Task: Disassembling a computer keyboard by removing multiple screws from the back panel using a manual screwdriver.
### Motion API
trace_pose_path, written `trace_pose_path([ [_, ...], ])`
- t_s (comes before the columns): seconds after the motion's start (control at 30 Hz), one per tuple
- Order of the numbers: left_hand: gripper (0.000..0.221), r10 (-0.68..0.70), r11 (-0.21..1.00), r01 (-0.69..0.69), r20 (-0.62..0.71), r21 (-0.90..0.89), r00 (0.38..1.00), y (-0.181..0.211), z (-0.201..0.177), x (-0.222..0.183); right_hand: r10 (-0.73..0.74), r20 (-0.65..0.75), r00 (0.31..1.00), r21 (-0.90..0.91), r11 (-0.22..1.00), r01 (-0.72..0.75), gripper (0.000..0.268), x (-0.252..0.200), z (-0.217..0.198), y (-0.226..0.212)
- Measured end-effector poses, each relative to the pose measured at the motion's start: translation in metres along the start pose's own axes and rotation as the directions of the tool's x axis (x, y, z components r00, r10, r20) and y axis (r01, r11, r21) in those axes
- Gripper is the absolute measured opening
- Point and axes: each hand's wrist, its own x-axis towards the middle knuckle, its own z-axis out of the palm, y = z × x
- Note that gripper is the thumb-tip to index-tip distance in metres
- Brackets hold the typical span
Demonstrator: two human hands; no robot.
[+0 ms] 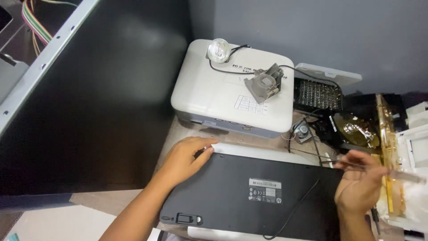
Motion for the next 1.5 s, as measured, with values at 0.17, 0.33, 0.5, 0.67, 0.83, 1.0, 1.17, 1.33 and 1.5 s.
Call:
trace_pose_path([
  [0.17, 0.032, 0.123, 0.984, -0.136, 0.115, 0.111, 0.986, -0.010, 0.008, 0.001, -0.056, 0.289, 0.956, -0.104, 0.990, 0.090, 0.060, 0.016, 0.020, -0.052],
  [0.33, 0.035, 0.008, 0.994, -0.023, 0.142, 0.105, 0.990, -0.006, 0.005, 0.000, -0.031, 0.450, 0.892, -0.018, 0.999, 0.044, 0.066, 0.017, 0.102, -0.151],
  [0.5, 0.035, -0.029, 0.997, 0.018, 0.154, 0.076, 0.988, -0.006, 0.001, 0.001, 0.092, 0.483, 0.870, 0.323, 0.905, -0.275, 0.088, 0.020, 0.163, -0.183],
  [0.67, 0.034, -0.032, 0.996, 0.016, 0.170, 0.091, 0.985, -0.005, 0.001, 0.001, -0.059, 0.494, 0.867, 0.299, 0.948, -0.106, 0.048, 0.004, 0.220, -0.183],
  [0.83, 0.026, -0.025, 0.996, 0.012, 0.157, 0.083, 0.987, -0.002, -0.001, 0.002, -0.134, 0.556, 0.820, 0.374, 0.921, -0.103, 0.038, -0.010, 0.225, -0.156],
  [1.0, 0.026, 0.045, 0.994, -0.059, 0.153, 0.088, 0.987, -0.007, 0.001, 0.003, -0.081, 0.503, 0.861, 0.395, 0.907, -0.145, 0.042, -0.011, 0.230, -0.154],
  [1.17, 0.027, 0.003, 0.997, -0.017, 0.166, 0.080, 0.986, -0.003, -0.001, 0.002, -0.082, 0.493, 0.866, 0.383, 0.914, -0.131, 0.042, -0.011, 0.230, -0.154],
  [1.33, 0.026, 0.056, 0.994, -0.070, 0.154, 0.087, 0.987, -0.008, 0.002, 0.002, -0.089, 0.488, 0.868, 0.394, 0.910, -0.128, 0.042, -0.009, 0.230, -0.154],
  [1.5, 0.027, -0.007, 0.995, -0.009, 0.160, 0.096, 0.987, -0.006, 0.002, 0.002, -0.101, 0.491, 0.865, 0.382, 0.918, -0.109, 0.043, -0.008, 0.229, -0.153],
])
